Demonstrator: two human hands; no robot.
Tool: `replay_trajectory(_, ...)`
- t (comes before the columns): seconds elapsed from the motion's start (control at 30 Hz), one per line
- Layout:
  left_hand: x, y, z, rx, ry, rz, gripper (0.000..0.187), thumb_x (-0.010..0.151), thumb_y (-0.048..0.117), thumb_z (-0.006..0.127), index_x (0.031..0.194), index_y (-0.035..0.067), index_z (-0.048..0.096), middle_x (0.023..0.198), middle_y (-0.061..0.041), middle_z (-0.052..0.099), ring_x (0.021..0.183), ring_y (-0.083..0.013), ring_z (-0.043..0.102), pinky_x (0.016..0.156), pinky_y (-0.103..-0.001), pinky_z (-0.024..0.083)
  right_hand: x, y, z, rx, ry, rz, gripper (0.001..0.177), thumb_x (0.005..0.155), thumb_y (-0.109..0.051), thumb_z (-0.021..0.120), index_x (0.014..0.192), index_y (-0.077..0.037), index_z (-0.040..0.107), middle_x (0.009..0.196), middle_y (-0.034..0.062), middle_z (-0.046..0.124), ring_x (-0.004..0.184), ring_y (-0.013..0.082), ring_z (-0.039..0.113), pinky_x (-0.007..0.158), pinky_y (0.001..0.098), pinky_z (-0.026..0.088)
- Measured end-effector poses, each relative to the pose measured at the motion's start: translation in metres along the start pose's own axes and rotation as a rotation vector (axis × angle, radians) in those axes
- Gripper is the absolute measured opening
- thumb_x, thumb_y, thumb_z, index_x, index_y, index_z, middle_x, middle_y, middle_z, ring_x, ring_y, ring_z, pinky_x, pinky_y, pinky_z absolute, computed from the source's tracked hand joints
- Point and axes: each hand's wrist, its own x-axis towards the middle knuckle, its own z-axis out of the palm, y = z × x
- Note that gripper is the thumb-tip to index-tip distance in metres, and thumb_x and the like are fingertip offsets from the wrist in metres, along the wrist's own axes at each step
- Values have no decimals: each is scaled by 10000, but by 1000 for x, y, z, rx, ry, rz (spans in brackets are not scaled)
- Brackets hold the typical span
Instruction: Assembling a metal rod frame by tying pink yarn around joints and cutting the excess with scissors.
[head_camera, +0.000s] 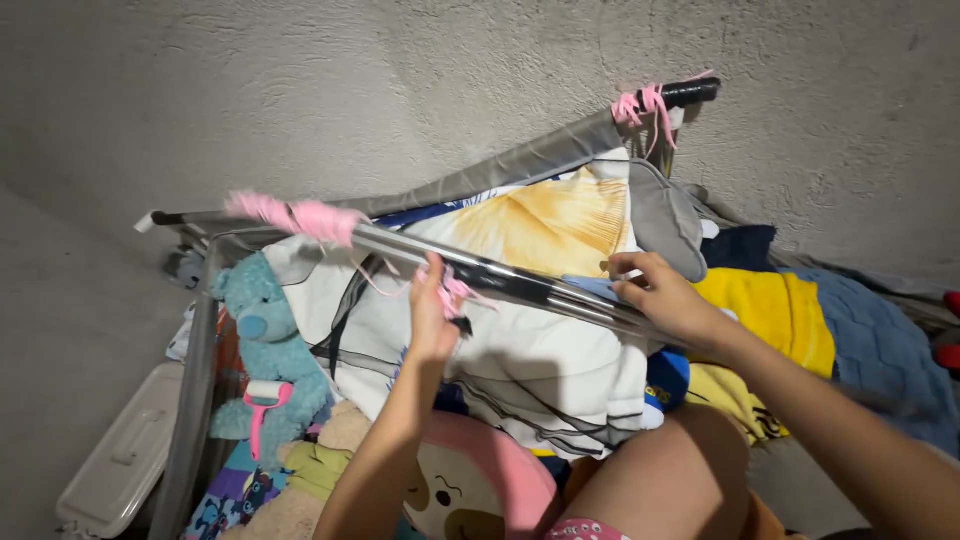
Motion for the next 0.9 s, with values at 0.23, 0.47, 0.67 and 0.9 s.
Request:
replay_trajectory(0.23,-3,7,28,248,-64,-167,369,933,430,652,1165,230,445,920,35,600,655,-78,579,487,-224,464,36,26,-7,8,-307,444,459,893,-224,695,1280,19,653,1182,148,742,1057,230,676,960,340,514)
replay_trajectory(0.47,0,-24,18,432,-209,-184,540,923,352,721,1294,119,406,1089,-55,617,788,-115,612,539,-259,494,8,73,-40,-533,-369,137,628,742,-336,767,1251,5,634,1179,200,692,1074,303,666,974,379,520)
replay_trajectory(0.67,22,-20,24,231,-11,45,489,926,277,755,1256,97,442,1060,-65,657,852,-133,684,625,-280,579,-35,10,-66,-689,-138,-115,620,630,-436,835,1087,-49,676,964,209,664,900,369,599,815,466,495)
replay_trajectory(0.9,35,20,29,292,54,24,372,960,382,672,1171,169,453,817,-27,602,529,-107,579,377,-255,406,-62,-39,-13,-560,-328,120,469,770,-471,676,1056,-99,667,979,186,687,919,341,663,848,463,528)
